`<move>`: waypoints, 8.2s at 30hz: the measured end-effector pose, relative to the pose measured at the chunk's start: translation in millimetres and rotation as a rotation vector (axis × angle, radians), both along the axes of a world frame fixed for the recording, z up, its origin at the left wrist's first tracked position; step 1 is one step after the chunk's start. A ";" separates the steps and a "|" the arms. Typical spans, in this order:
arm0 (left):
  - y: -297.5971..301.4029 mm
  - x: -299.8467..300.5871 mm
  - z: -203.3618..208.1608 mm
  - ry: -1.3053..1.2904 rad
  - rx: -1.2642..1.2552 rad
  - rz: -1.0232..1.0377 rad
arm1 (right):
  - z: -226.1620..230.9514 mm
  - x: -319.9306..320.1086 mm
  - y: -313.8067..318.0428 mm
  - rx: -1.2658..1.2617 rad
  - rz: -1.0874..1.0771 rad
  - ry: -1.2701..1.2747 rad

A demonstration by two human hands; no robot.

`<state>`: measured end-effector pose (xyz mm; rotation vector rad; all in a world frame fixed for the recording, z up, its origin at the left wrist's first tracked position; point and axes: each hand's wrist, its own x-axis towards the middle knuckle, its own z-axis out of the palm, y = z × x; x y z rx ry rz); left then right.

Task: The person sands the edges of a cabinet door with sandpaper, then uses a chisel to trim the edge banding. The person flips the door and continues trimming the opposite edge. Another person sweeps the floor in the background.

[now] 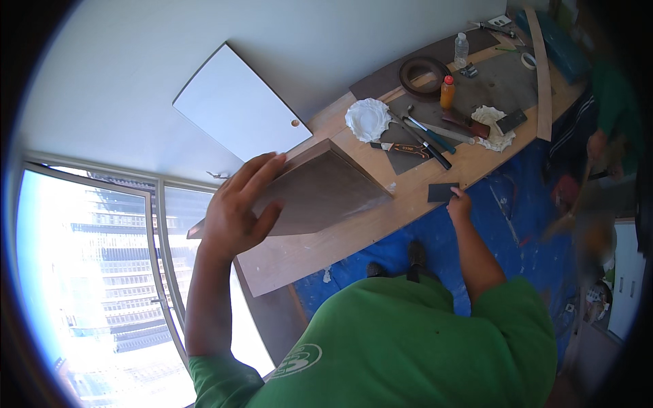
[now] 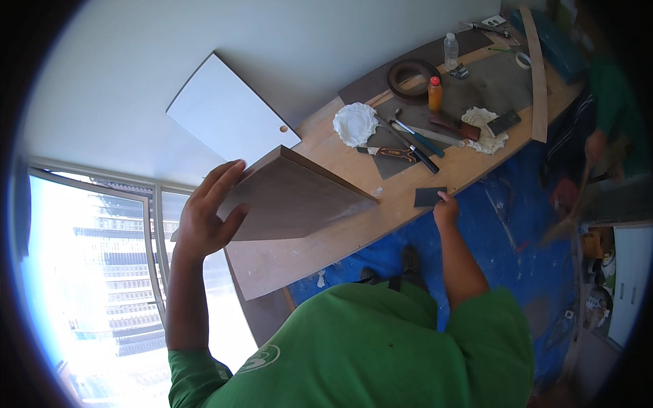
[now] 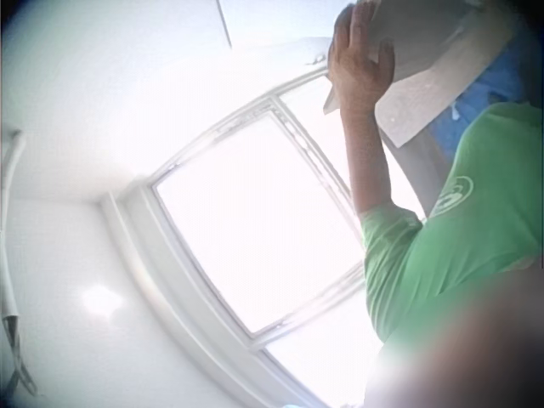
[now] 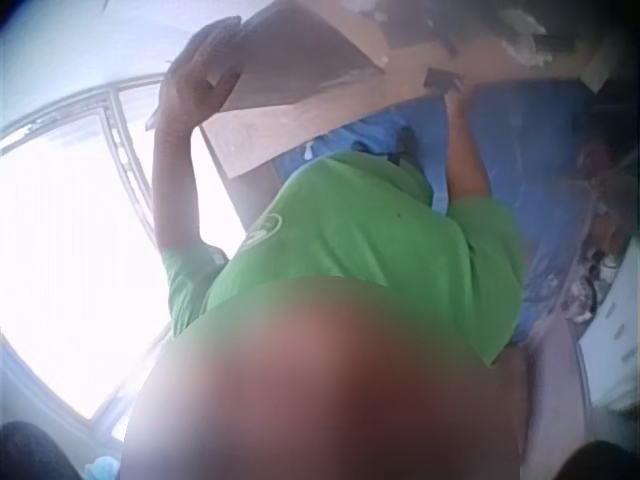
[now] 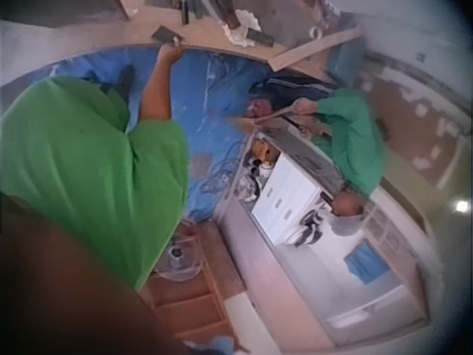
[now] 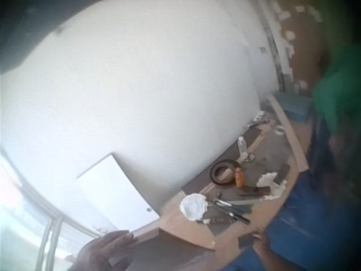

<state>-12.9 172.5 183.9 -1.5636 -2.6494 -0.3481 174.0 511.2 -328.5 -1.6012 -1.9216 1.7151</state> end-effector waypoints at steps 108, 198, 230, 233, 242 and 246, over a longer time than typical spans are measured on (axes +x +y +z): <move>56.8 43.0 -23.0 0.131 -0.017 0.224 | 389.5 -80.2 -85.6 0.367 0.762 1.310; 124.8 -60.7 9.8 -0.574 0.082 0.469 | 362.9 -205.8 13.0 -0.655 0.384 1.077; 81.5 -51.3 -17.6 0.015 -0.029 0.414 | 465.2 -207.6 -42.8 0.325 1.005 1.223; 81.4 -49.9 -16.6 0.008 -0.013 0.408 | 460.6 -208.0 -42.4 0.476 1.080 1.118; 82.7 -46.0 -12.4 0.009 -0.042 0.410 | 431.8 -183.2 -34.9 0.389 0.949 1.295; 84.3 -48.4 -11.5 -0.017 -0.047 0.417 | 433.6 -191.9 -35.8 0.527 1.040 1.302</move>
